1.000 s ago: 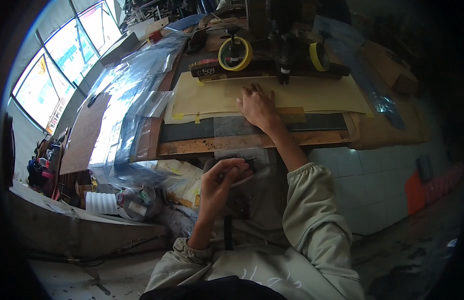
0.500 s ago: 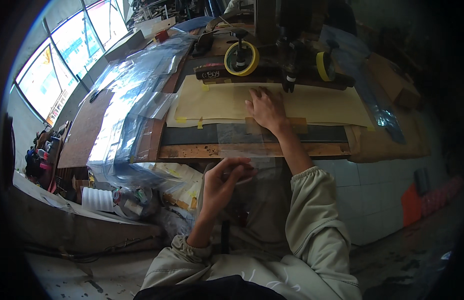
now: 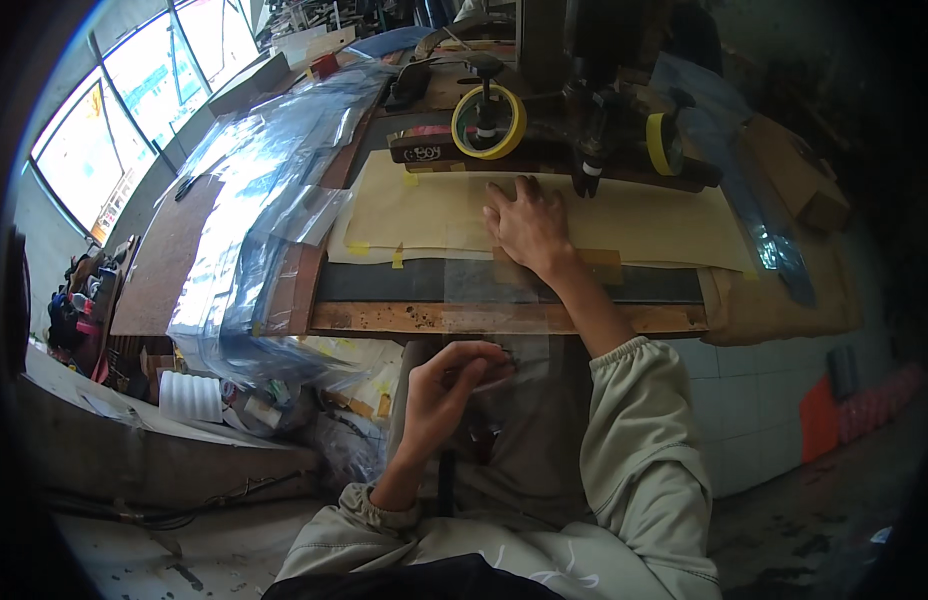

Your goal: The person aligns and presses plastic sleeves onto the work surface of a heat sealing machine by hand, positioning the transparent sheets and smoothing them down.

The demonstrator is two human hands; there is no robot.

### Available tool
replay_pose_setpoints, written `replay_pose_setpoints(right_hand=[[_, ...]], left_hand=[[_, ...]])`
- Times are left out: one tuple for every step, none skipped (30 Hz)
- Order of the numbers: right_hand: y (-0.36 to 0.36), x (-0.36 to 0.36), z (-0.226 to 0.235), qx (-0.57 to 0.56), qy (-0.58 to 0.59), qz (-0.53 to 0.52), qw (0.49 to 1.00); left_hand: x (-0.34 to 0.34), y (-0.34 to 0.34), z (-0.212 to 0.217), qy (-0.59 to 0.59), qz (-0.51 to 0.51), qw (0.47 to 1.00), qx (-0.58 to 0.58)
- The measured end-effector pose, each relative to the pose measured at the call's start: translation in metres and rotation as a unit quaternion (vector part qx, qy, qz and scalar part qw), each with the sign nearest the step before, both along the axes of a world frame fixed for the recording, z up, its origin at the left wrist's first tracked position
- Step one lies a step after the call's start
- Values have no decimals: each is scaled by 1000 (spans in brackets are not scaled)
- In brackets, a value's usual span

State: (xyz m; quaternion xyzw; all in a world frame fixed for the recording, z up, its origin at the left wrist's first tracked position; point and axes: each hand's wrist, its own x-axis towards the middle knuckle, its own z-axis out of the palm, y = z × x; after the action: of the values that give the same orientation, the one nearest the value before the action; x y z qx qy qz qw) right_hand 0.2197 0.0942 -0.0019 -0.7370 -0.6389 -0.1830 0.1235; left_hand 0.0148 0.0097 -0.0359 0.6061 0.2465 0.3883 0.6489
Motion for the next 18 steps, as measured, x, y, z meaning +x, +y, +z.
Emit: replay_pose_setpoints(right_hand=[[0,1,0,-1,0,0,1000],[0,0,1,2,9,1,1000],[-1,0,1,6,17,2,1000],[-2,-1,0,4,19,2,1000],[-2,1,-2,12,25,4,1000],[-2,2,-4,19,32,5,999],[-2,5,-6,18,32,2,999],[0,5,-8,34,36,20,999],[1,4,-9,50,39,38,997],[2,2,-9,51,42,38,997],[1,0,-6,43,49,33,997],[0,-1,-5,36,57,27,997],[0,-1,-5,35,57,24,997],[1,0,-5,34,60,24,997],[1,0,-5,33,63,23,997],[1,0,-4,34,65,20,997],[1,-1,-2,31,70,20,997],[2,-2,-1,29,75,19,997]], left_hand=[[0,0,-2,-2,0,1000,1],[0,0,-3,-2,0,1000,3],[-2,-1,-3,0,0,1000,1],[-4,-1,-2,12,-3,1000,2],[-4,-1,-1,24,-9,1000,3],[-5,-2,1,25,-11,1000,2],[-5,-3,4,41,-33,999,-1],[-8,-3,5,60,-51,997,-2],[-7,-5,1,43,-36,998,-18],[-9,-5,3,46,-35,998,-18],[-9,-5,6,74,-32,997,-2],[-9,-4,7,103,-30,994,14],[-8,-4,1,93,-15,995,28],[-7,-3,2,94,-16,995,29],[-6,-2,5,114,-13,993,37],[-5,-1,6,134,-10,990,46],[-6,0,3,139,-9,988,62],[-5,1,1,141,-11,988,63]])
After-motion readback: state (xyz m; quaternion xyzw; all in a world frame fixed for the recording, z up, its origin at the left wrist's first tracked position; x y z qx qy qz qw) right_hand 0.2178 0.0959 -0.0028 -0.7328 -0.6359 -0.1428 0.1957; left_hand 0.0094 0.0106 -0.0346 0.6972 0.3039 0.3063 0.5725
